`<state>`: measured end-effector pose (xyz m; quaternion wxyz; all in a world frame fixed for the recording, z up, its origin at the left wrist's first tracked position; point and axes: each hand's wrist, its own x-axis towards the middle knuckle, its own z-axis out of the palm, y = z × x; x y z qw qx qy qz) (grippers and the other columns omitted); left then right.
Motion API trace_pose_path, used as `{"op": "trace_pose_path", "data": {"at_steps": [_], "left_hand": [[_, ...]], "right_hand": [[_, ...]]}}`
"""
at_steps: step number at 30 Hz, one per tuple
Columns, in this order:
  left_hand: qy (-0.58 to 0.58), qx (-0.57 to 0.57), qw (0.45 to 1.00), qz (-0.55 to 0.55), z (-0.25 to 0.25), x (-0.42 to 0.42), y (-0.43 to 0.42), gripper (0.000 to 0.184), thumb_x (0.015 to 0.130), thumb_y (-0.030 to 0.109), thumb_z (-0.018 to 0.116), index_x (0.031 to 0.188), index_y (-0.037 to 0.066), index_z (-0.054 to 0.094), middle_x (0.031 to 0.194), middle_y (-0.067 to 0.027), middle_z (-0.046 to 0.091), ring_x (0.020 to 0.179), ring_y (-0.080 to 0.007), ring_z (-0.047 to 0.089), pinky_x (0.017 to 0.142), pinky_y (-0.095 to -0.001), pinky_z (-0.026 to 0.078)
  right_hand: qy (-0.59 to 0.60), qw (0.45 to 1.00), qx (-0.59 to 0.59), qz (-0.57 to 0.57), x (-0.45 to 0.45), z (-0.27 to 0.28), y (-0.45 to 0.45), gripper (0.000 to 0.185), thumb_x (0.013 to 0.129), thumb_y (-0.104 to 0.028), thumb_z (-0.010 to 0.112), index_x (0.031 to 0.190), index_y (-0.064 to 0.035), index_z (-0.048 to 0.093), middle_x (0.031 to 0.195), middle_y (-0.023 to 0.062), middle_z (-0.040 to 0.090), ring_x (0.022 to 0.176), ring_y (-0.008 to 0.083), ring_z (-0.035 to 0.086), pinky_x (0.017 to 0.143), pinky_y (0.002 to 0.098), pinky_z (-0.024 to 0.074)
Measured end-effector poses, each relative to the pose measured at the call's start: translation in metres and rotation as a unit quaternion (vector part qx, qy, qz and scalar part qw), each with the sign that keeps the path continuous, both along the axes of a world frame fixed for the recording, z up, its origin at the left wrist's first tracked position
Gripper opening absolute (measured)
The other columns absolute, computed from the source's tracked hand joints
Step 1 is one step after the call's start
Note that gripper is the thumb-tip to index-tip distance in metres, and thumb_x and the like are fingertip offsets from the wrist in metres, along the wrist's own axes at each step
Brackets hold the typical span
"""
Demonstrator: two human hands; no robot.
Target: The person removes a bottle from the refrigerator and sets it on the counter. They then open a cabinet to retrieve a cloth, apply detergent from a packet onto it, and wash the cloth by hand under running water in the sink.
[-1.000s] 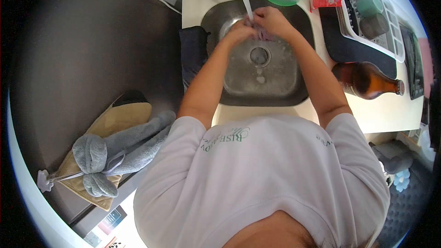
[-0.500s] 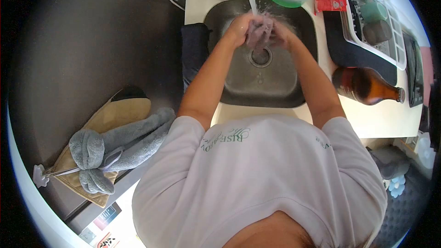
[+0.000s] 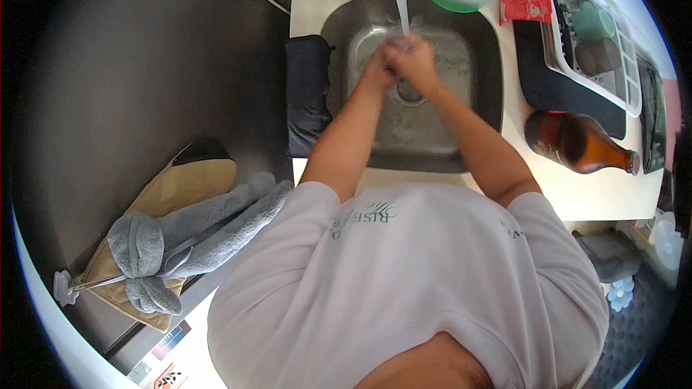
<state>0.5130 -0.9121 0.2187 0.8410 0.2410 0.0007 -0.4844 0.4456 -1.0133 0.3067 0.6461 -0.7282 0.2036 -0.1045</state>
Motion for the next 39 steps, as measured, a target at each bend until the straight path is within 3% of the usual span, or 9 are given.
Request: {"op": "trace_pose_path", "data": {"at_steps": [2,11,14,17,20,25,28,31,39], "left_hand": [[0.028,-0.163,0.986,-0.025,-0.018,0.003,-0.017,0.027,0.085,0.031,0.049,0.096,0.008,0.057,0.098,-0.0107,0.060,0.089,-0.0260,0.059,0.081,-0.0417,0.049],[0.144,0.184,0.971,0.046,0.088,-0.036,-0.034,0.027,0.087,0.030,0.042,0.094,0.008,0.056,0.090,-0.0097,0.060,0.081,-0.0239,0.059,0.069,-0.0387,0.051],[0.147,0.217,0.965,0.009,0.087,-0.024,-0.018,0.027,0.089,0.030,0.039,0.095,0.009,0.056,0.089,-0.0083,0.059,0.079,-0.0216,0.059,0.064,-0.0358,0.052],[0.134,0.266,0.954,-0.028,0.023,-0.004,-0.001,0.025,0.091,0.029,0.039,0.096,0.012,0.056,0.090,-0.0056,0.059,0.080,-0.0199,0.059,0.064,-0.0331,0.051],[-0.020,0.043,0.999,0.019,-0.003,-0.014,-0.007,0.028,0.089,0.031,0.042,0.100,0.008,0.055,0.093,-0.0066,0.062,0.076,-0.0226,0.060,0.065,-0.0351,0.052],[0.063,0.164,0.984,0.031,0.021,-0.034,-0.037,0.027,0.090,0.032,0.042,0.097,0.010,0.056,0.089,-0.0051,0.061,0.077,-0.0195,0.061,0.061,-0.0314,0.051],[0.077,0.213,0.974,0.008,0.065,-0.040,-0.042,0.028,0.090,0.032,0.042,0.098,0.010,0.056,0.090,-0.0044,0.061,0.078,-0.0180,0.061,0.061,-0.0306,0.051],[0.068,0.187,0.978,-0.058,0.092,-0.031,-0.019,0.029,0.090,0.032,0.042,0.103,0.010,0.055,0.096,-0.0041,0.061,0.080,-0.0168,0.062,0.065,-0.0321,0.052],[0.004,0.077,0.997,0.003,0.046,-0.027,-0.028,0.027,0.089,0.040,0.048,0.093,0.014,0.056,0.083,-0.0014,0.060,0.074,-0.0181,0.060,0.057,-0.0295,0.049]], "right_hand": [[-0.089,0.967,-0.237,-0.026,-0.010,0.007,0.027,0.024,0.064,-0.023,0.071,0.082,-0.0089,0.063,0.078,0.0128,0.065,0.072,0.0314,0.063,0.065,0.0399,0.0496],[0.075,0.962,-0.193,-0.179,0.031,-0.088,-0.053,0.020,0.067,-0.018,0.066,0.083,-0.0059,0.062,0.079,0.0178,0.064,0.076,0.0309,0.064,0.067,0.0404,0.0496],[0.137,0.909,0.389,-0.061,0.017,-0.041,-0.068,0.021,0.071,-0.020,0.064,0.082,-0.0029,0.061,0.079,0.0198,0.064,0.077,0.0308,0.064,0.069,0.0407,0.0497],[0.114,0.990,0.076,-0.024,0.009,-0.015,-0.028,0.019,0.072,-0.020,0.063,0.079,-0.0019,0.060,0.080,0.0196,0.064,0.078,0.0338,0.064,0.068,0.0405,0.0497],[-0.047,0.979,-0.197,-0.016,-0.012,0.011,0.023,0.022,0.072,-0.019,0.066,0.080,0.0000,0.060,0.074,0.0138,0.064,0.068,0.0286,0.063,0.062,0.0371,0.0484],[-0.001,0.978,-0.191,-0.088,0.000,0.007,0.002,0.020,0.067,-0.017,0.066,0.080,-0.0025,0.061,0.081,0.0198,0.064,0.076,0.0364,0.063,0.067,0.0402,0.0500],[0.026,0.951,-0.289,-0.110,0.030,-0.083,-0.063,0.020,0.066,-0.014,0.065,0.081,-0.0019,0.063,0.078,0.0198,0.063,0.074,0.0354,0.063,0.067,0.0386,0.0501],[0.040,0.967,0.152,-0.199,0.031,-0.098,-0.067,0.018,0.067,-0.014,0.063,0.080,-0.0013,0.063,0.075,0.0191,0.063,0.071,0.0344,0.063,0.063,0.0383,0.0493],[-0.069,0.977,-0.196,-0.043,-0.009,0.019,0.015,0.018,0.068,-0.021,0.063,0.078,-0.0066,0.062,0.072,0.0191,0.061,0.069,0.0371,0.060,0.061,0.0406,0.0474]]}}
